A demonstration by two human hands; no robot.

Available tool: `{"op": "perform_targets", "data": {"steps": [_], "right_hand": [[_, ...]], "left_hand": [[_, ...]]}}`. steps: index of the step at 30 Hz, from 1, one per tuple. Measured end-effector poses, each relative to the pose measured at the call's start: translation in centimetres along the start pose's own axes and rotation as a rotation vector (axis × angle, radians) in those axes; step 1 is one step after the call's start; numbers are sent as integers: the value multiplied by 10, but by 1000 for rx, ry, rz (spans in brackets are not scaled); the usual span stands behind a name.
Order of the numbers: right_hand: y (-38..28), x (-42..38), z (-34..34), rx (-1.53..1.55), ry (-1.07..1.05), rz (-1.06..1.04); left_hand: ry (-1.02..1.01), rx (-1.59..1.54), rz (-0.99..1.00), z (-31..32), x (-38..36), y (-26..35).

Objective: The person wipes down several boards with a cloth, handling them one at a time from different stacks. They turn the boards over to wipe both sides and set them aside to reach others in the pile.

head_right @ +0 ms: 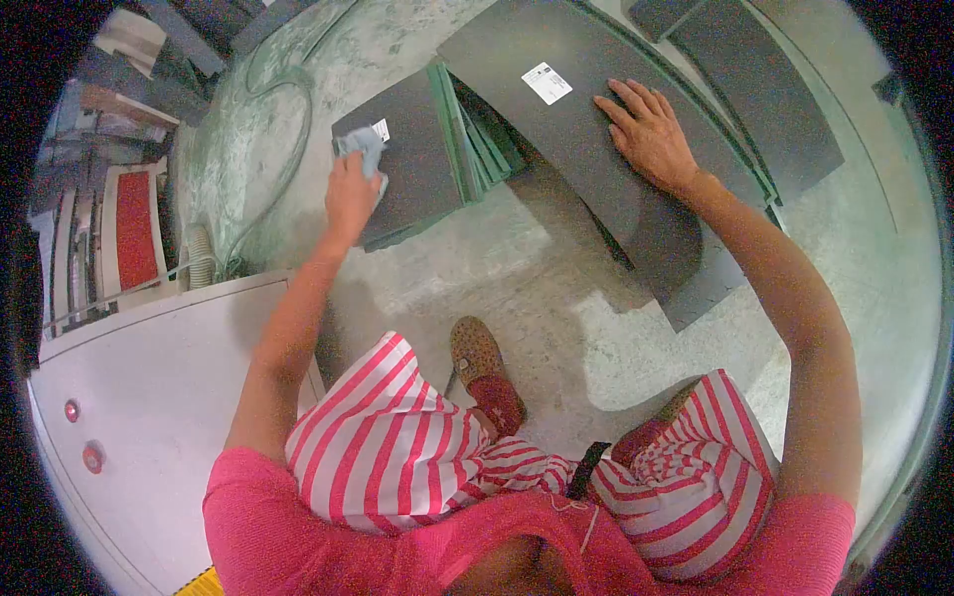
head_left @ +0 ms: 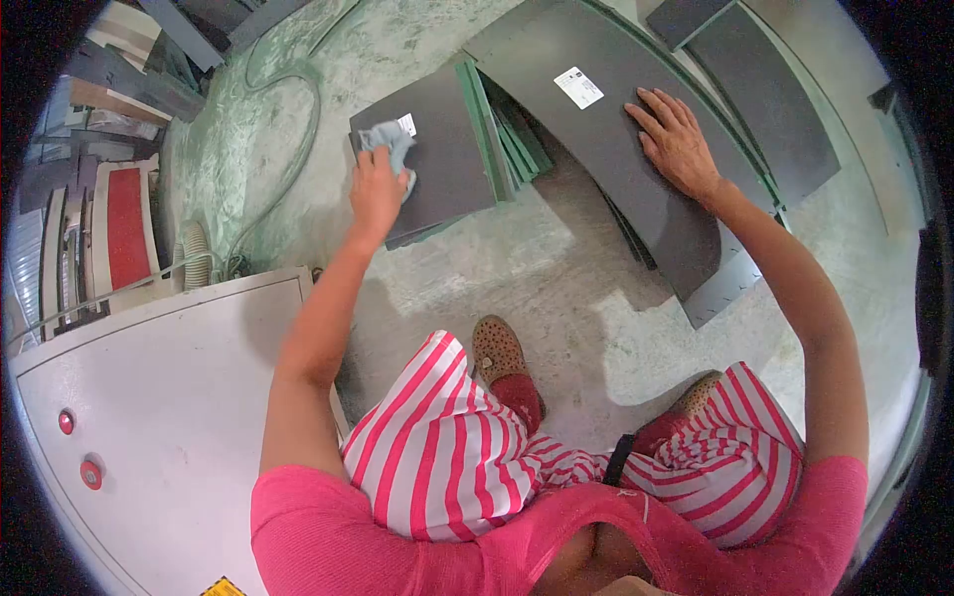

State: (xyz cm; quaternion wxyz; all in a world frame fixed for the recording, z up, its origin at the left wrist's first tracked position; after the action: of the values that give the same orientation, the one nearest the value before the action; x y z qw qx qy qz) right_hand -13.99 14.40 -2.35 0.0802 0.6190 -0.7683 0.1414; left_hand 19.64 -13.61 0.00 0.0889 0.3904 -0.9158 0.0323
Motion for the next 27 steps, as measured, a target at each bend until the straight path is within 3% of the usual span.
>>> {"op": "perform_targets", "data": {"steps": [5, 7, 9, 15, 17, 20, 27], "right_hand": [[-2, 1, -5, -32, -6, 2], [-4, 2, -8, -32, -7, 8], [-4, 1, -9, -30, 2, -2], [-3, 2, -7, -35, 10, -7], [-1, 1, -5, -46, -10, 7], [0, 0, -1, -40, -1, 5], [1, -1, 2, -30, -3, -4]], "left_hand": [[-37, -110, 222, -21, -62, 25], [-138, -110, 150, -25, -65, 32], [-93, -142, 223, -21, -57, 32], [-45, -71, 174, 2, 26, 34], [134, -43, 199, 15, 58, 28], [84, -38, 134, 20, 82, 35], [-29, -97, 234, -5, 19, 68]]}}
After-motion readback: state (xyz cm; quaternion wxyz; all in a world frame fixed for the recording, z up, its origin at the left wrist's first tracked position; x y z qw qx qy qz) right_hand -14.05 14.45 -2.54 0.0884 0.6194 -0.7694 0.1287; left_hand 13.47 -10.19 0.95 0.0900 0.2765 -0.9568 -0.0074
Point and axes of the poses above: each hand's wrist, its own x-axis towards the middle knuckle, its own z-axis out of the palm, y = z × x, the point moved 2 cm from there along x, towards the middle knuckle
